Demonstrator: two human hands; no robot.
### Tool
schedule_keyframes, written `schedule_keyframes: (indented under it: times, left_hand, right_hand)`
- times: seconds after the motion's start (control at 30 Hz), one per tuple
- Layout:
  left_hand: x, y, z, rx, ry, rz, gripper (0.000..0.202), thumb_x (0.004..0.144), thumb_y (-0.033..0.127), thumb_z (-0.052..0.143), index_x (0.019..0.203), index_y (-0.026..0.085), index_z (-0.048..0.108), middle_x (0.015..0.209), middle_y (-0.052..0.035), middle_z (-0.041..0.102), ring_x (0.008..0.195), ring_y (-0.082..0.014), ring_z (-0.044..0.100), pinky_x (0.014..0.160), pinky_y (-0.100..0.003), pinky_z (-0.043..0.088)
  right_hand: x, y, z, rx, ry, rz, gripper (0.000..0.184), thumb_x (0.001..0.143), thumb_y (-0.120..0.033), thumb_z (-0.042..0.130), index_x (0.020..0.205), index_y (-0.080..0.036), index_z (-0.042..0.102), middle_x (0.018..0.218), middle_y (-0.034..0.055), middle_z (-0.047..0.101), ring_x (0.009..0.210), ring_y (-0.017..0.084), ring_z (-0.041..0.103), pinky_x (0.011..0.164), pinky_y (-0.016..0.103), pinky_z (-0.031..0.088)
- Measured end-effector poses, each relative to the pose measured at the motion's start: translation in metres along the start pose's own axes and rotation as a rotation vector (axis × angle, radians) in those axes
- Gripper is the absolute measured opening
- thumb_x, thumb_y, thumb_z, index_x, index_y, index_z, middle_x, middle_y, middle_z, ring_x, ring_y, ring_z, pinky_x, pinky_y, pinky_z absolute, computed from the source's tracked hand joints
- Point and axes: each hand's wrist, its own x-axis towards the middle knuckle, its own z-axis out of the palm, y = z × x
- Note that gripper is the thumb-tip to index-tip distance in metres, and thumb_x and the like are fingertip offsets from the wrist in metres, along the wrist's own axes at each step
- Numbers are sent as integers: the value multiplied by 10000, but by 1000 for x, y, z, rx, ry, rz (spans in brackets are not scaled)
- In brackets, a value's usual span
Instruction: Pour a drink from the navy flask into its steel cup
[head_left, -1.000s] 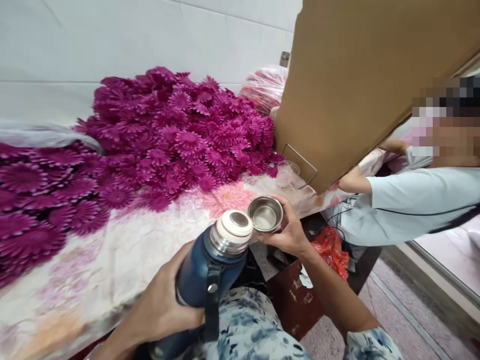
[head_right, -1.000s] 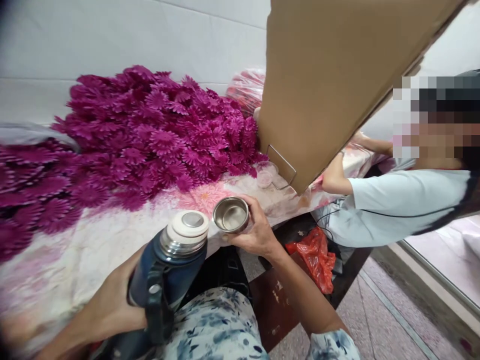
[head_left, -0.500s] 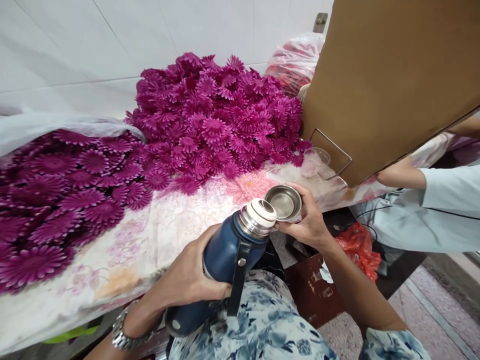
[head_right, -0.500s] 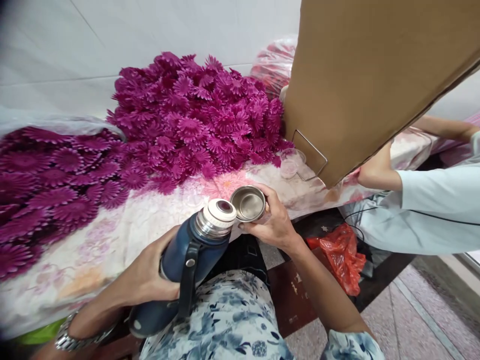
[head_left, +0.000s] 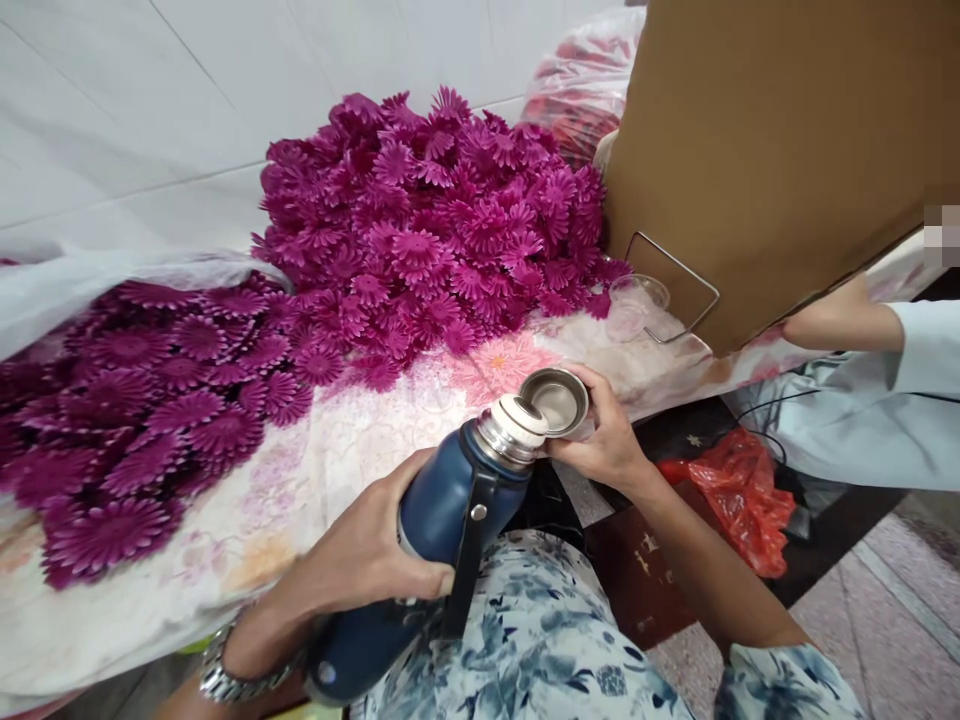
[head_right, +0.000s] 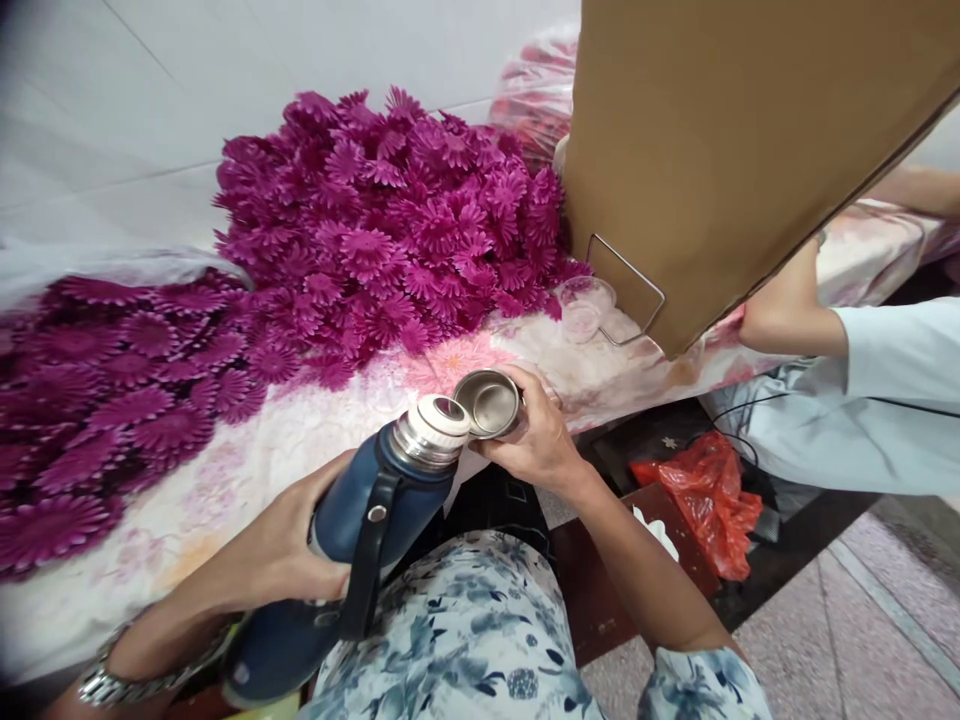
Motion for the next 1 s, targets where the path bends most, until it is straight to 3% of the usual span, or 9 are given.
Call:
schedule_keyframes:
  times: [0.23,0.77,1.0]
  left_hand:
    - [2,8,-3,-40,-17,-24,802,529,214,739,1271,231,432,1149,-8,625,1081,-273,593,926,-348,482]
    - [8,25,-5,-75,-62,-120,813,549,297,743,1285,213,406,1104,-17,645,1031,-277,619,855,-338,522]
    - [4,24,-6,-61,-71,-129,817,553,314,733,1299,210,418,1087,-28,663,1003,-290,633,836,-355,531]
  right_hand:
    - [-3,9,8,-26,28,-2,748,628,-307,772,1265,-239,387,1192,87,581,1152,265,554,965,436,483]
    - [-9,21,19,-96,130,-1,718,657,-362,747,1261,-222,384,1187,120,578,1162,289,536,1001,496,430]
    - [-17,18,31,-173,181,5,732,677,-360,726,1288,-240,341,1170,96,606,1155,304,555,1130,572,235]
